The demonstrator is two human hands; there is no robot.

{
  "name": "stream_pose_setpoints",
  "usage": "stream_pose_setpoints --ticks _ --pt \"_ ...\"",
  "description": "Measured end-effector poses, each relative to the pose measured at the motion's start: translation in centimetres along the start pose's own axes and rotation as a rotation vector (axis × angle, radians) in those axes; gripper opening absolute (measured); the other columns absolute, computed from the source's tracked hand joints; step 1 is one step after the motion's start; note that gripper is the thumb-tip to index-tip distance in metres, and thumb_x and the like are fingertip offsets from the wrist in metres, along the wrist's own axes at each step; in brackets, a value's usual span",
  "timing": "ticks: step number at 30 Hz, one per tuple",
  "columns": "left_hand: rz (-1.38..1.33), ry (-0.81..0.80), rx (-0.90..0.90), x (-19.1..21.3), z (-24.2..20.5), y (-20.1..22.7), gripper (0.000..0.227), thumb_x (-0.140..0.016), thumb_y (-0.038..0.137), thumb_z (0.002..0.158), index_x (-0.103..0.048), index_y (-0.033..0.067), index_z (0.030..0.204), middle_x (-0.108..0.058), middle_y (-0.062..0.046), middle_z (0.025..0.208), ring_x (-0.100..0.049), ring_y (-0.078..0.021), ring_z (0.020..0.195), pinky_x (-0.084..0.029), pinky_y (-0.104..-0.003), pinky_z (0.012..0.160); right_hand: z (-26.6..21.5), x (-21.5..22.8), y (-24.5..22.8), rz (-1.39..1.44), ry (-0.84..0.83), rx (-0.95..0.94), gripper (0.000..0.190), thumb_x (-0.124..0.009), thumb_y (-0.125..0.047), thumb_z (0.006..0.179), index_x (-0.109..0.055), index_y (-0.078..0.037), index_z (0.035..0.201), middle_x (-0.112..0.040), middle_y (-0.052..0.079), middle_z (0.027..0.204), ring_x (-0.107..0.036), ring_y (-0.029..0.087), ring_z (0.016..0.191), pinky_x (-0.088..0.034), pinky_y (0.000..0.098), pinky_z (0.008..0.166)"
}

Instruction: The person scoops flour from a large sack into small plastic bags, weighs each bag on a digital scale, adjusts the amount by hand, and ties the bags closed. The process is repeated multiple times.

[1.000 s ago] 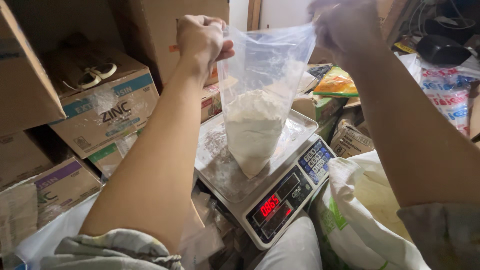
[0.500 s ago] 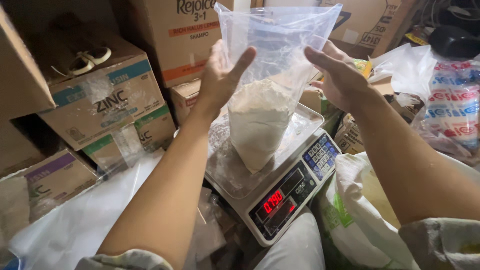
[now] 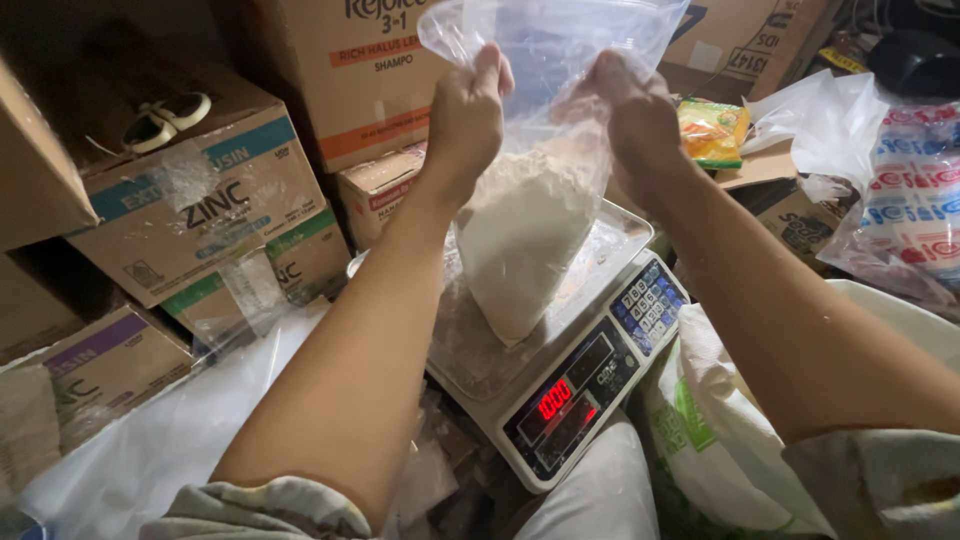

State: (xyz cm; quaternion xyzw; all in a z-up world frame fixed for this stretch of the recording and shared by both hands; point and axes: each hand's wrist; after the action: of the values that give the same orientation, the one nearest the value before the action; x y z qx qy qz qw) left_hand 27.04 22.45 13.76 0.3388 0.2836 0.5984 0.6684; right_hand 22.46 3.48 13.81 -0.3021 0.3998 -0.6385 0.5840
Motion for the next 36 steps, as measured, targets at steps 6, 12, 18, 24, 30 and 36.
stream_pose_setpoints --ticks 6,12,18,24,30,36 --pt "-0.041 0.03 -0.071 0.9 1.1 1.4 0.047 -0.04 0.036 0.111 -0.052 0.011 0.073 -0.036 0.003 0.062 -0.035 -0.0094 0.057 -0.034 -0.032 0.055 -0.6 -1.4 -3.2 0.009 -0.019 0.142 0.027 -0.051 -0.026 0.11 -0.064 -0.007 0.097 -0.073 0.009 0.092 -0.074 0.02 0.087 -0.062 0.0368 0.086" --pt "-0.099 -0.015 -0.027 1.0 -0.5 -0.2 0.048 -0.041 0.038 0.112 -0.051 0.0101 0.075 -0.036 0.004 0.066 -0.035 -0.0092 0.06 -0.035 -0.031 0.057 -2.6 -2.2 -2.3 -0.088 0.031 0.06 0.031 -0.052 -0.03 0.109 -0.067 -0.007 0.096 -0.071 0.008 0.092 -0.071 0.017 0.085 -0.061 0.0343 0.082" --pt "-0.202 -0.055 0.065 1.8 -2.4 -2.2 0.059 -0.049 0.057 0.106 -0.069 0.0024 0.098 -0.046 -0.002 0.079 -0.042 -0.0145 0.072 -0.036 -0.032 0.067 -4.0 -1.6 -1.2 -0.208 -0.142 0.088 0.037 -0.05 -0.038 0.11 -0.066 -0.005 0.106 -0.072 0.009 0.106 -0.066 0.015 0.098 -0.055 0.0326 0.094" --pt "-0.022 -0.182 0.004 4.5 -4.7 -1.2 0.115 -0.066 0.076 0.081 -0.038 -0.0105 0.151 -0.052 -0.027 0.152 -0.05 -0.0323 0.146 -0.039 -0.038 0.121 -5.9 0.5 -1.2 -0.347 -0.327 0.013 0.073 -0.066 -0.049 0.099 -0.041 0.001 0.145 -0.057 0.014 0.137 -0.053 0.022 0.132 -0.044 0.0385 0.111" --pt "0.192 -0.397 0.263 4.3 -5.8 0.4 0.085 -0.066 0.069 0.077 -0.069 0.0019 0.131 -0.075 -0.018 0.126 -0.071 -0.0279 0.119 -0.055 -0.039 0.103 -7.4 0.1 -1.2 -0.494 -0.527 -0.143 0.083 -0.066 -0.057 0.09 -0.051 0.001 0.147 -0.064 0.015 0.138 -0.058 0.025 0.13 -0.045 0.0368 0.109" --pt "0.246 -0.402 0.177 2.6 -4.5 0.6 0.066 -0.058 0.06 0.09 -0.066 0.0088 0.131 -0.073 -0.017 0.122 -0.072 -0.0255 0.112 -0.054 -0.039 0.095 -6.3 -2.7 -0.6 -0.72 -0.451 -0.24 0.066 -0.064 -0.053 0.094 -0.056 -0.005 0.138 -0.067 0.01 0.114 -0.062 0.017 0.104 -0.05 0.0336 0.09"
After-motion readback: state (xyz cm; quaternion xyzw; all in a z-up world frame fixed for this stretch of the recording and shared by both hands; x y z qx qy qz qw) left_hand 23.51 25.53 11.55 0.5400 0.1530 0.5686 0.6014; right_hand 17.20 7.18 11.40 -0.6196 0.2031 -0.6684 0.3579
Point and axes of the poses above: each hand's wrist, its own z-axis towards the middle knuckle, its own x-axis out of the back of the hand, y = z × x
